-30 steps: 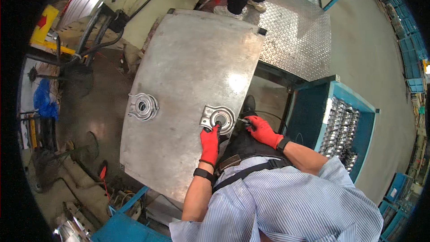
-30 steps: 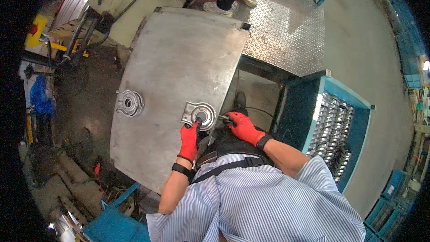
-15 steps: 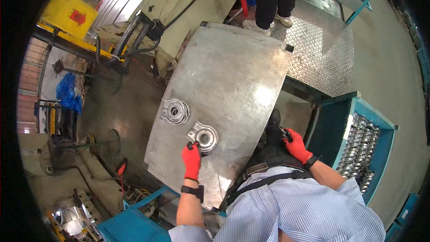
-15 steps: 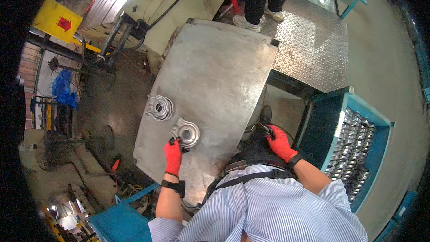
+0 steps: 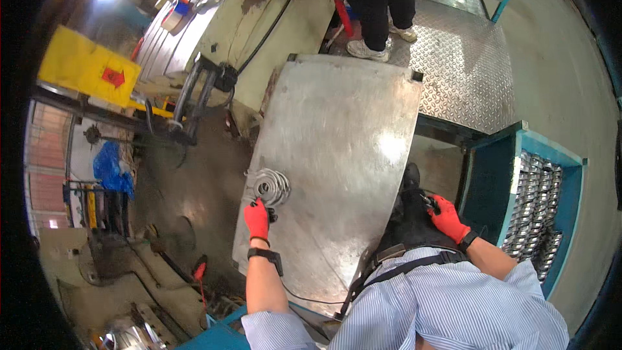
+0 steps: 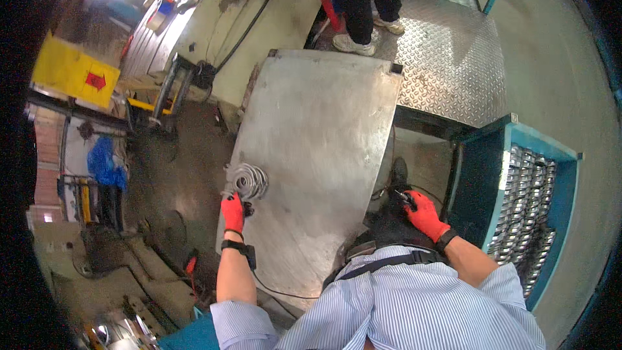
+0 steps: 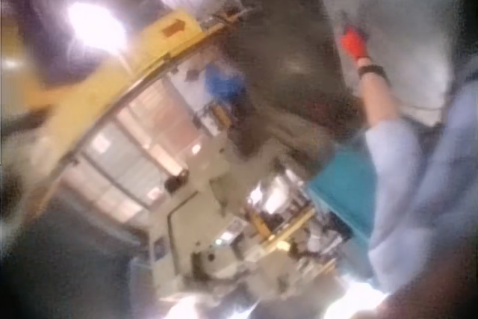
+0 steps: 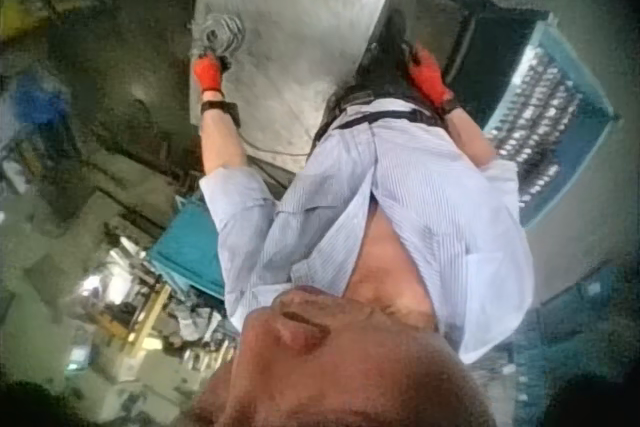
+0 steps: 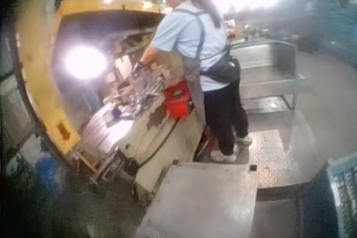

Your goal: Using an air screwdriver to assemble metal components on a workbench in an industrial setting.

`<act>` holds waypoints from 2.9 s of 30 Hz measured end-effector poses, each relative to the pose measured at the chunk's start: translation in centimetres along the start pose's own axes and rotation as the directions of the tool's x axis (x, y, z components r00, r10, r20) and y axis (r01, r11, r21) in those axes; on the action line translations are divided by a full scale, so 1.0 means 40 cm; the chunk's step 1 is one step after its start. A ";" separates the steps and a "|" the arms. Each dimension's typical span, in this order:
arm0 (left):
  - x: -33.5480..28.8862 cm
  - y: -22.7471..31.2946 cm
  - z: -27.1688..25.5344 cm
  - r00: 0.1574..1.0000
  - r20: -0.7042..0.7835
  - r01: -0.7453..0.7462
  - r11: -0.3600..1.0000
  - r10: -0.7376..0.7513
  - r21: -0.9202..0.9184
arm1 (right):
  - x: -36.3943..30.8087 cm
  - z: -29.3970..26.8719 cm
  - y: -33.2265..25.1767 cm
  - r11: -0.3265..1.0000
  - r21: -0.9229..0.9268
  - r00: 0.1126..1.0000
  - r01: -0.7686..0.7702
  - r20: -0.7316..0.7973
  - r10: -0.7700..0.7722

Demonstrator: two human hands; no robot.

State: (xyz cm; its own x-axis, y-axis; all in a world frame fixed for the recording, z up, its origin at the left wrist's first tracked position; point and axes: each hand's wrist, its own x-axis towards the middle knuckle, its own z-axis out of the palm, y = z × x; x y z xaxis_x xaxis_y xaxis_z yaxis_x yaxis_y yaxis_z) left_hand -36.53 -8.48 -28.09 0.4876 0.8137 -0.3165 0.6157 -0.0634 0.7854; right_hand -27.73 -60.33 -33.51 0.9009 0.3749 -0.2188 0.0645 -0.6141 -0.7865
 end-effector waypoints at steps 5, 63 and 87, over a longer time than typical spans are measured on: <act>0.048 -0.096 -0.058 0.896 -0.015 -0.381 0.786 0.444 0.487 | 0.006 0.010 -0.018 0.999 0.032 0.999 0.038 -0.017 -0.038; 0.226 1.140 0.229 0.427 0.000 -0.658 0.310 0.904 0.687 | 0.363 -0.365 0.294 0.937 0.290 0.910 -0.194 -0.305 0.283; -0.333 0.112 0.685 0.632 0.765 0.768 -0.029 -0.126 -0.639 | 0.286 -0.251 0.069 0.995 -0.038 0.995 0.094 0.019 -0.093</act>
State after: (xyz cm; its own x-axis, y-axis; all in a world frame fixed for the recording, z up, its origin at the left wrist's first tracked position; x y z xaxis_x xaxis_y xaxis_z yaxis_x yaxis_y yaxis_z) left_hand -23.31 -35.44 -34.91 0.7040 0.0799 -0.7057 -0.0389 0.9965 0.0740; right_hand -12.94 -64.70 -32.38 0.8824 0.4440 -0.1555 0.1652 -0.6020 -0.7812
